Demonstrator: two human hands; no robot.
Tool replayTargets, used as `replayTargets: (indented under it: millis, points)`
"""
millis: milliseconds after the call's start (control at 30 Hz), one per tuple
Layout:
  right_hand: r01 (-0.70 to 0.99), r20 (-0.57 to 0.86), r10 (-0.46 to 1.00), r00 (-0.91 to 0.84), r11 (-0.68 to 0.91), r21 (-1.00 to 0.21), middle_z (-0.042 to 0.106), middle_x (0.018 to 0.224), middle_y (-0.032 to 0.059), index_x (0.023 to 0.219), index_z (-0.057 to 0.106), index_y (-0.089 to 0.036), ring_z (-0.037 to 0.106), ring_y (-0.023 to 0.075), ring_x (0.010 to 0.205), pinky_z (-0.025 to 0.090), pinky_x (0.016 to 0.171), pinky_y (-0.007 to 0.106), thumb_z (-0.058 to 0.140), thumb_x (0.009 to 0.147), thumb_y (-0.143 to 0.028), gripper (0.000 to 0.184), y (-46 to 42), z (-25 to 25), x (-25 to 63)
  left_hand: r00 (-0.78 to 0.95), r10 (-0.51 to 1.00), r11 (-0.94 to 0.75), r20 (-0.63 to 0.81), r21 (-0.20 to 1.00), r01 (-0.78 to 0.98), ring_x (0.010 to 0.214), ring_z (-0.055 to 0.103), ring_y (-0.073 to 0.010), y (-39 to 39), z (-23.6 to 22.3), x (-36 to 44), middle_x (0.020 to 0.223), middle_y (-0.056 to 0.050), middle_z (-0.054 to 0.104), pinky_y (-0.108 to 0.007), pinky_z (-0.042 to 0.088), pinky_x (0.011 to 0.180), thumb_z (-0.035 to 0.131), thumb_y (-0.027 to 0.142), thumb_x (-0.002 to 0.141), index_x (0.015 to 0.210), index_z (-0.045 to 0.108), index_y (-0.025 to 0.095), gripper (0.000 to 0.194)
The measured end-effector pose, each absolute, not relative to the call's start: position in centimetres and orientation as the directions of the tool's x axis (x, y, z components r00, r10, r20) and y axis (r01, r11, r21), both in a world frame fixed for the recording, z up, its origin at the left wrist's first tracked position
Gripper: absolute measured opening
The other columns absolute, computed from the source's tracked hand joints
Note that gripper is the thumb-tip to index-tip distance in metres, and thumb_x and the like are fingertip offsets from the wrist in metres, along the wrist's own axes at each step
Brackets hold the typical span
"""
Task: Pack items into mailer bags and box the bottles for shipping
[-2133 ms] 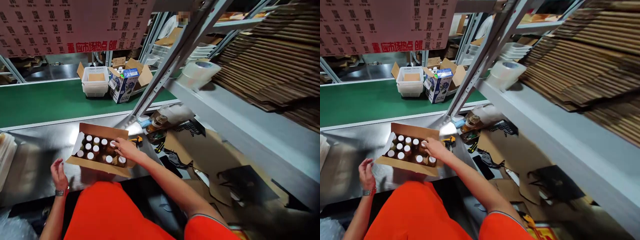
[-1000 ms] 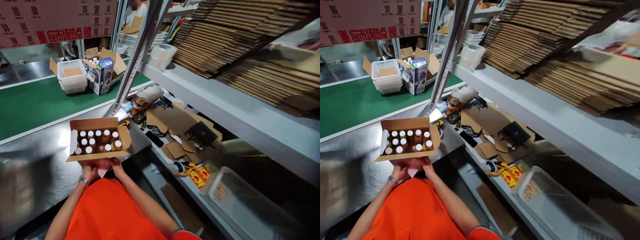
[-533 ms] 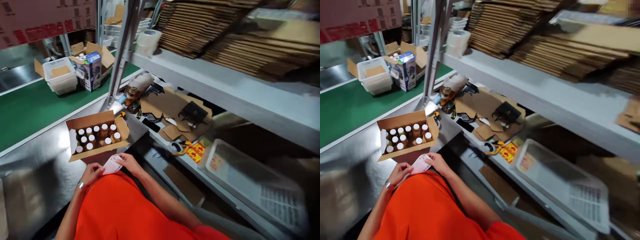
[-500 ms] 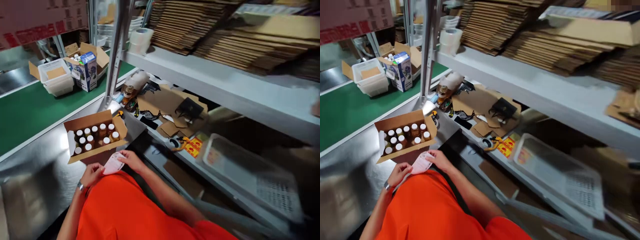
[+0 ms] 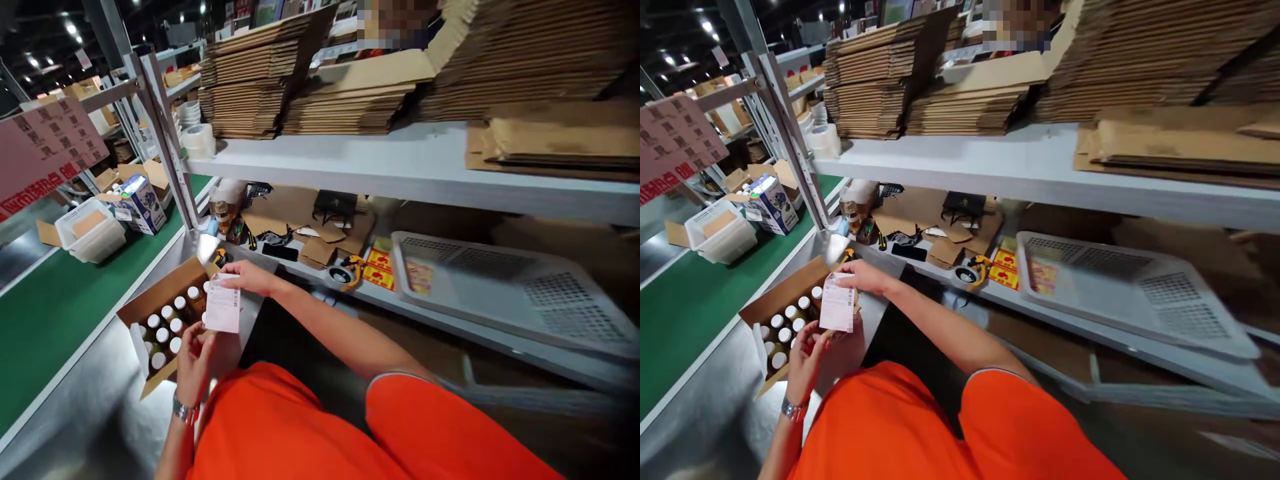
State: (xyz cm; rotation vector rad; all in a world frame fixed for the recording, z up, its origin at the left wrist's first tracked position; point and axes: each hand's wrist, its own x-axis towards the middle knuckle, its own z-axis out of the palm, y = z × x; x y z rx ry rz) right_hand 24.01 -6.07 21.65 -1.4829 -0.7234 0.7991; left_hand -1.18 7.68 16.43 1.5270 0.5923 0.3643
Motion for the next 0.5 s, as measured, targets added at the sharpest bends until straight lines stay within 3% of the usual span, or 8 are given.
replayTargets:
  millis: [100, 167, 267, 500]
  points:
    - [-0.024, -0.065, 0.838, 0.542, -0.062, -0.998, 0.086, 0.103, 0.0056, 0.104, 0.085, -0.016, 0.074, 0.0194, 0.088, 0.056, 0.081, 0.030, 0.095, 0.068, -0.052, 0.052, -5.3, 21.6, 24.7, 0.824, 0.545, 0.060, -0.155, 0.988, 0.146, 0.076, 0.067, -0.0159, 8.0, 16.7, 0.3, 0.084, -0.002, 0.075, -0.030, 0.055, 0.077, 0.087, 0.072, 0.081, 0.130, 0.075, 0.015, 0.076]
    - [-0.007, -0.061, 0.845, 0.531, -0.067, -0.998, 0.086, 0.102, 0.0057, 0.103, 0.085, -0.016, 0.074, 0.0197, 0.088, 0.056, 0.081, 0.030, 0.096, 0.068, -0.051, 0.051, -4.9, 21.5, 25.2, 0.845, 0.510, 0.025, -0.162, 0.984, 0.174, 0.071, 0.064, -0.0153, 8.1, 17.1, 1.0, 0.079, -0.004, 0.076, -0.029, 0.051, 0.071, 0.085, 0.075, 0.081, 0.104, 0.081, 0.015, 0.065]
    - [-0.002, -0.062, 0.864, 0.500, -0.070, -0.998, 0.086, 0.101, 0.0054, 0.103, 0.085, -0.016, 0.075, 0.0199, 0.088, 0.057, 0.083, 0.030, 0.096, 0.067, -0.050, 0.051, -4.3, 21.4, 25.9, 0.842, 0.520, -0.057, -0.144, 0.978, 0.202, 0.067, 0.058, -0.0145, 8.1, 17.5, 1.7, 0.068, -0.003, 0.070, -0.028, 0.045, 0.068, 0.081, 0.080, 0.080, 0.072, 0.073, 0.017, 0.064]
    - [-0.008, -0.085, 0.876, 0.474, -0.092, -0.996, 0.087, 0.101, 0.0045, 0.102, 0.087, -0.017, 0.075, 0.0190, 0.088, 0.057, 0.082, 0.028, 0.095, 0.068, -0.048, 0.047, -3.8, 21.5, 27.1, 0.825, 0.535, -0.023, -0.180, 0.974, 0.227, 0.065, 0.055, -0.0141, 7.7, 17.3, 2.6, 0.066, -0.002, 0.069, -0.028, 0.042, 0.067, 0.082, 0.081, 0.076, 0.069, 0.070, 0.018, 0.065]
